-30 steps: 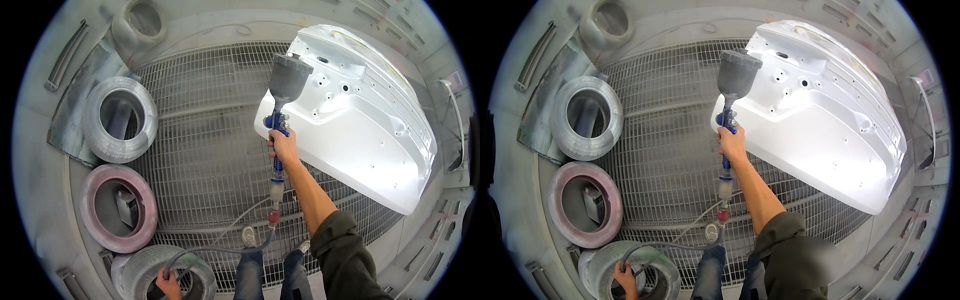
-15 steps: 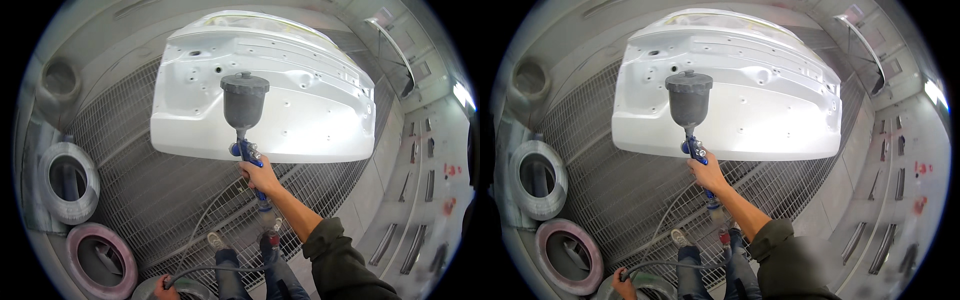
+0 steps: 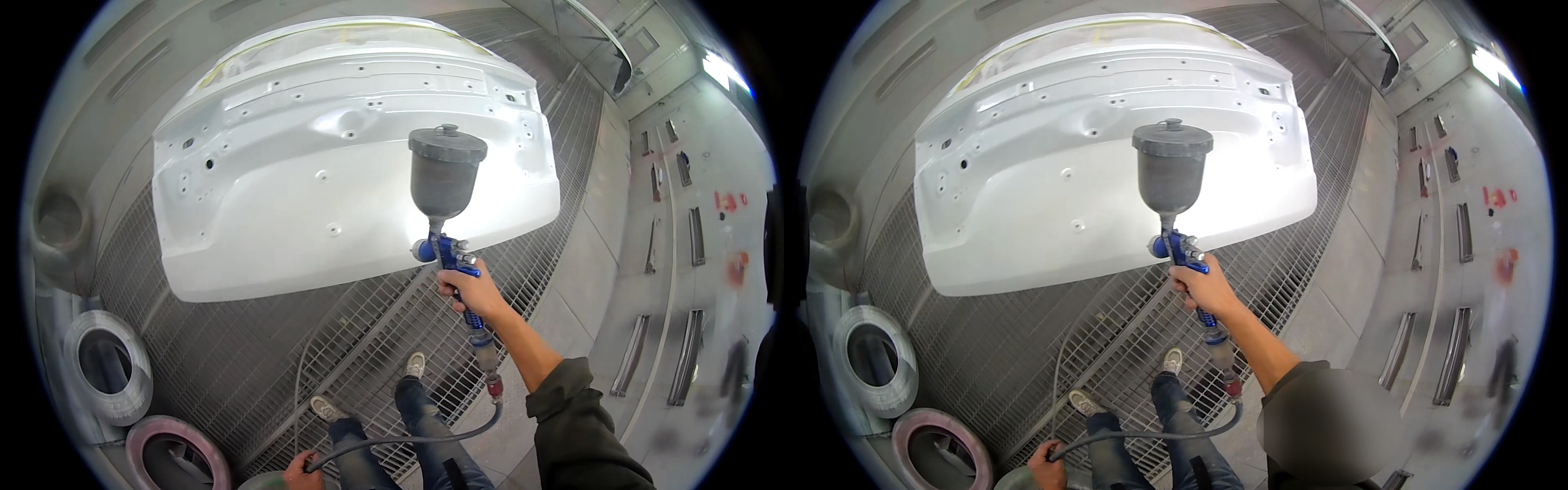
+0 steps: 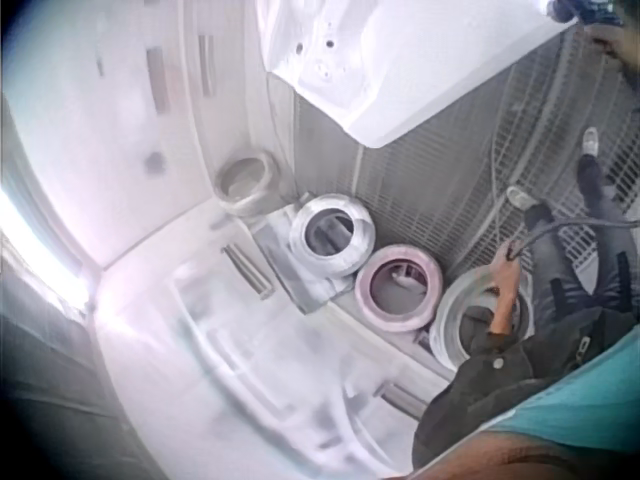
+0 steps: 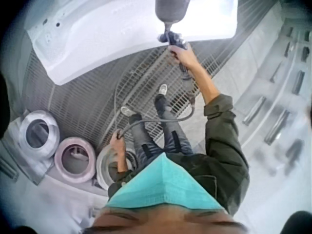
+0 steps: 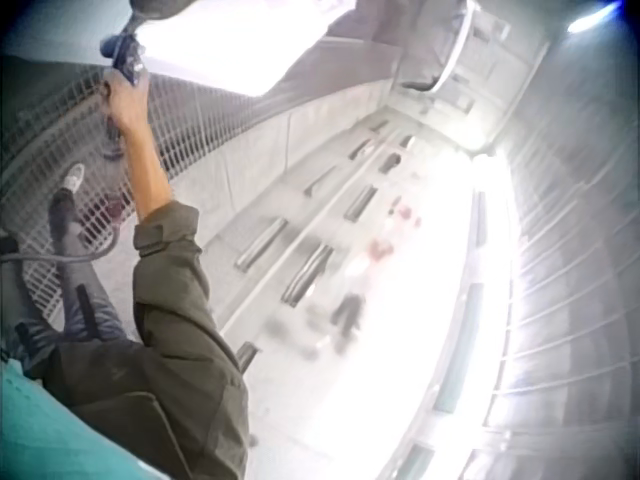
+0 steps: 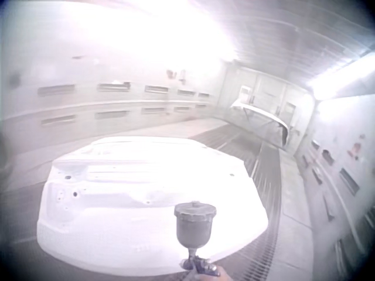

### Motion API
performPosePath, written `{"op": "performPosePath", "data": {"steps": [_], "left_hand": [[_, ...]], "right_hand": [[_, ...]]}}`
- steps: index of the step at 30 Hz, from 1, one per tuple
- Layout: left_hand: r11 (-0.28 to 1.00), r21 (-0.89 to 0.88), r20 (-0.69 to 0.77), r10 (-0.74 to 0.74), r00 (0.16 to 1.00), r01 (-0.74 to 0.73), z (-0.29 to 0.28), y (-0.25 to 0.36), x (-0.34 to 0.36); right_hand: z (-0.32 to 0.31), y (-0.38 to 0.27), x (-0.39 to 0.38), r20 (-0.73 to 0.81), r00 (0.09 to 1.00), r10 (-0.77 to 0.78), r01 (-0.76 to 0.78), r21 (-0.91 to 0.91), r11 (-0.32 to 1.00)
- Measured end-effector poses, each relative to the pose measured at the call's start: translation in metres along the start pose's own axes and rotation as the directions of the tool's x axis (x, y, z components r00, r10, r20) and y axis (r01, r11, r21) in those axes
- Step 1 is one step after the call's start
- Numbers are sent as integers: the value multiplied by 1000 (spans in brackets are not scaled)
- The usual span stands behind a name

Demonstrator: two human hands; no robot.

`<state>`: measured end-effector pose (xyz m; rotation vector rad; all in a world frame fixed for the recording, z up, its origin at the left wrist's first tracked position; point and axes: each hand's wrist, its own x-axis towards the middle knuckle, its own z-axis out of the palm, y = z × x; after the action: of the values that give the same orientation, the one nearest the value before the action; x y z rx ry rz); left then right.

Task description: The person uses a spray gun to apply white paint to a car hood and a front bumper inside a paint booth. The person moves around the parts to cover all surfaces evenly.

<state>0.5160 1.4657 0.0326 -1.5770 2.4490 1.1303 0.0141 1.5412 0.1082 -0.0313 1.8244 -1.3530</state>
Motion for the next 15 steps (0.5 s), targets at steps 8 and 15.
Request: {"op": "performPosePath", "data": {"steps": [8, 15], "left_hand": [[994, -22, 221, 109, 969, -107, 68, 113, -5], [960, -136, 293, 274, 916, -244, 122, 193, -6]], "right_hand": [[-159, -13, 10, -91, 996, -2, 3, 14, 1000], [-287, -10, 28, -192, 981, -11, 18, 34, 999]]}}
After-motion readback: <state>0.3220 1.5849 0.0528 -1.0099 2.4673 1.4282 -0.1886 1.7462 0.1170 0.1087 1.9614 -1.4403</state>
